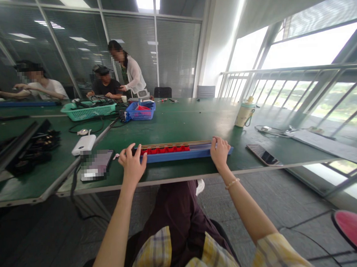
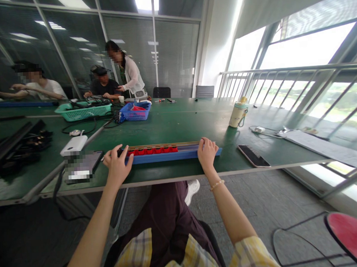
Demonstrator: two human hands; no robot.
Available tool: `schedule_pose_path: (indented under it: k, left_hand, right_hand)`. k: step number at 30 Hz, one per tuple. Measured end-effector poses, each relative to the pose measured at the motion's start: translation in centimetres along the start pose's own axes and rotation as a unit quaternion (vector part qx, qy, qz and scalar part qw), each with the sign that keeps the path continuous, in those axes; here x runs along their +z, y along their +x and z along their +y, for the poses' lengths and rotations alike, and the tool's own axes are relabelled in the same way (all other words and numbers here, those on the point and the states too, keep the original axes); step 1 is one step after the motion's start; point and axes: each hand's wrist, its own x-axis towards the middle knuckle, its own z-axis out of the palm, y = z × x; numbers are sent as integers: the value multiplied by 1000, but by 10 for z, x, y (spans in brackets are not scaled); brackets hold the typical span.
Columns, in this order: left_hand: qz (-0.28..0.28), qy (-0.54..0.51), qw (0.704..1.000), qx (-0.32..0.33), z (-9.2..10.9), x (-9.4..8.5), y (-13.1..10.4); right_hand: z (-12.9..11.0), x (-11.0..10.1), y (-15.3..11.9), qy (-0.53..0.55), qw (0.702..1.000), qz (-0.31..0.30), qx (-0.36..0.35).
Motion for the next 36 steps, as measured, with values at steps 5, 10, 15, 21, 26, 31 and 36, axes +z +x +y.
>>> schedule_pose_path:
  k: [5,10,15,21,26,31,36]
  left_hand:
    - [0,1,1000,-1,-1,0,0]
    - [0,2,1000,-1,-2,2,-1]
    - [2,3,1000,0,-3,3,0]
    - [5,7,1000,2,-3,3,0]
    - [5,4,1000,4,-3,3,0]
    - [5,2,1000,1,-3,3,0]
    - [6,2,1000,2,-3,4,0]
  right_hand:
    - [0,4,0,17,998,-58,-32]
    - [1,4,-1,27,996,-65,-50]
    - [1,3,0,21,997,-57,-42]
    - [-1,-1,1,5,999,-30,12]
    - [0,-1,1,40,998,-42,-14]
    - [2,0,2,71,995,-48,-42]
    - [2,1,1,65,996,-36,-39]
